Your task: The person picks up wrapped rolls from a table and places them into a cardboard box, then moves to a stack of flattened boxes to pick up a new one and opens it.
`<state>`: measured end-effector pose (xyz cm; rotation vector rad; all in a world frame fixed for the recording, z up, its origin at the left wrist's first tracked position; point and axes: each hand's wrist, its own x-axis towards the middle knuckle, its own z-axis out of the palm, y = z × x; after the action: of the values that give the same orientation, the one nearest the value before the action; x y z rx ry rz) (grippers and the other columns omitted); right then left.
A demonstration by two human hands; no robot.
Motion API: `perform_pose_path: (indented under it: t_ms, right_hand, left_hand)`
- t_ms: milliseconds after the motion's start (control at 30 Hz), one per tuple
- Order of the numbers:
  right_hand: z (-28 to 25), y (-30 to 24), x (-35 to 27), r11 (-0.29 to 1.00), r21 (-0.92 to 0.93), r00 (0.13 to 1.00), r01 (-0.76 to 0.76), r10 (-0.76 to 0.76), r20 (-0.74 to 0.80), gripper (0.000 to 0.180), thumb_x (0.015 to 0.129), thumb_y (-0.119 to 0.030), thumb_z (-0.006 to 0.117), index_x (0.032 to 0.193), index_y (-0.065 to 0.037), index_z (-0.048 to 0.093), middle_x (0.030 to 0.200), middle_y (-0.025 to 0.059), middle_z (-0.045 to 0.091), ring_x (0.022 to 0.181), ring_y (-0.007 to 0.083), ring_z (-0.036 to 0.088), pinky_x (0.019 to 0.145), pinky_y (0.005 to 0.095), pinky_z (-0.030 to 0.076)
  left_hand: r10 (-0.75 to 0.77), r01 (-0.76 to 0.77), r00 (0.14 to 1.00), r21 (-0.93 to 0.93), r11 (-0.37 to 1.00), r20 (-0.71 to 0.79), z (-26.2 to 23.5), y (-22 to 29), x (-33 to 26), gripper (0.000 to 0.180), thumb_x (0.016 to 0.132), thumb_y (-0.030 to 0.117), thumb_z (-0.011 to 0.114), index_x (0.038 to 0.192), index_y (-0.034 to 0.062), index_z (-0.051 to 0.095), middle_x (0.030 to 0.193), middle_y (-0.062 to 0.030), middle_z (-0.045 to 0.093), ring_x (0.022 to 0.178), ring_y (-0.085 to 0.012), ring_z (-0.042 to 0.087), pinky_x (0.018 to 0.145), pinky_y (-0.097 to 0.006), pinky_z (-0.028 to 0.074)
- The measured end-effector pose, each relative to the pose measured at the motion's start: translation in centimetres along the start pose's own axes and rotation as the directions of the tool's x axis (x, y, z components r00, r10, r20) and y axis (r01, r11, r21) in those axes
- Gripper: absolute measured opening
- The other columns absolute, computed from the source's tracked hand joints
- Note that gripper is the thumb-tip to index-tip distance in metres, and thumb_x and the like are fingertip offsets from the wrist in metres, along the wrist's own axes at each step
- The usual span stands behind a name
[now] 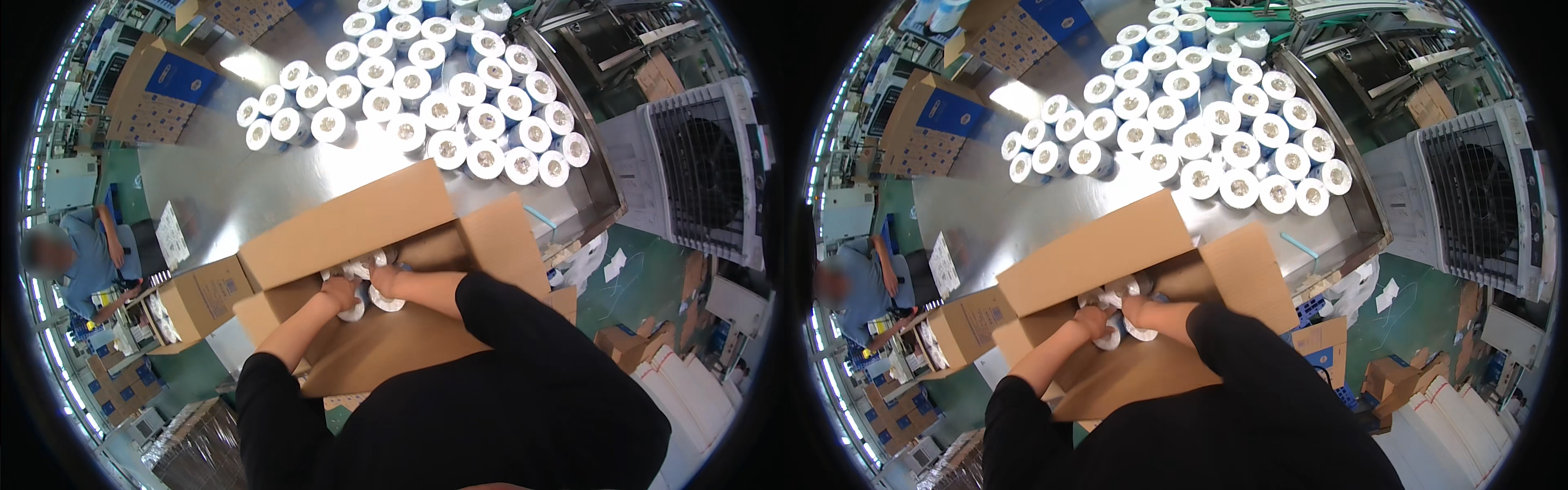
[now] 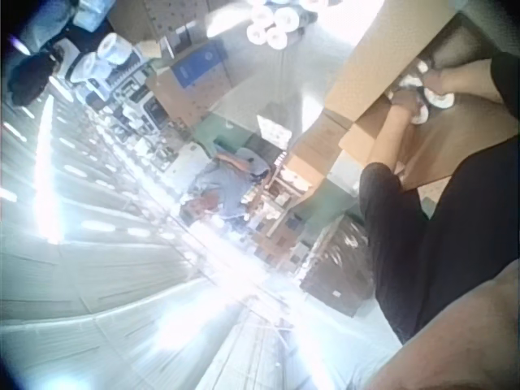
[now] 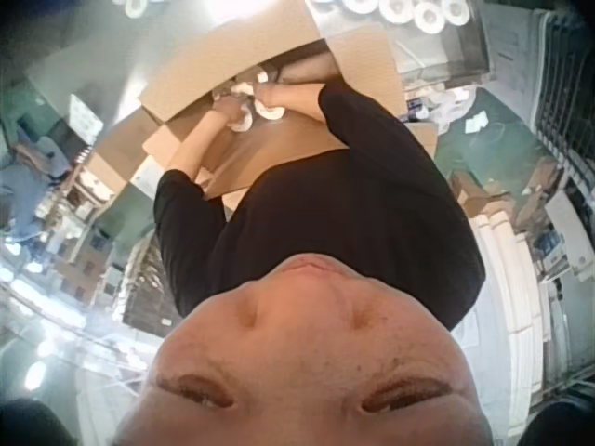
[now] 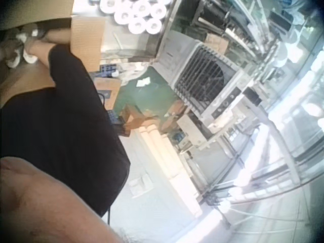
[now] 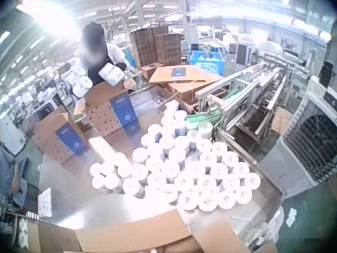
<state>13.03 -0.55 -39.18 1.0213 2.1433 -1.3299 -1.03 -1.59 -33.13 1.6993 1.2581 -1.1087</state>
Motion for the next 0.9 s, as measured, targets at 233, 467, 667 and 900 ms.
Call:
perform_pose_path:
  t_ms: [233,467,667,900]
  right_hand:
    - [-12.8,-3.3,-11.0,0.864,0.177,0.878,0.472,-0.479,-0.001,0.028,0.083,-0.022,0.060,0.107,-0.008,0.059,0.087,0.0142,0.066,0.082,0.0307,0.064,0.071,0.0387,0.051]
    - [-20.5,17.5,-16.3,0.844,0.522,0.236,0.126,0.486,-0.842,0.034,0.082,-0.011,0.061,0.115,-0.003,0.053,0.082,0.0081,0.065,0.068,0.0173,0.061,0.063,0.0307,0.049]
    - [-16.4,31.8,-20.4,0.590,0.561,0.310,-0.580,0.797,-0.518,0.089,0.076,-0.039,0.065,0.141,0.000,0.019,0.093,0.0262,0.064,0.087,0.0409,0.062,0.077,0.0447,0.049]
    - [-17.5,40.8,-16.2,0.711,0.585,0.333,-0.389,0.701,-0.631,0.092,0.070,-0.040,0.072,0.138,0.002,0.027,0.106,0.0286,0.060,0.097,0.0394,0.060,0.084,0.0410,0.048]
  left_hand:
    - [0.076,-0.401,0.908,-0.805,0.437,-0.412,-21.1,1.6,-7.6,0.025,0.089,0.022,0.059,0.106,0.0041,0.062,0.090,-0.0022,0.066,0.085,-0.0085,0.058,0.076,-0.026,0.047]
    - [0.023,-0.156,0.623,-0.095,0.983,-0.782,-27.0,-2.3,13.8,0.058,0.070,0.037,0.069,0.125,0.0264,0.054,0.132,-0.0195,0.040,0.121,-0.0354,0.040,0.098,-0.042,0.039]
    - [-0.012,0.019,0.668,0.000,1.000,-0.744,-29.0,1.4,18.7,0.057,0.064,0.046,0.071,0.116,0.0238,0.061,0.117,-0.0168,0.048,0.114,-0.0342,0.042,0.093,-0.044,0.040]
    - [-0.079,-0.094,0.659,-0.186,0.978,-0.748,-28.6,-5.6,14.9,0.047,0.069,0.045,0.072,0.101,0.0111,0.070,0.092,-0.0163,0.064,0.081,-0.0270,0.062,0.074,-0.036,0.048]
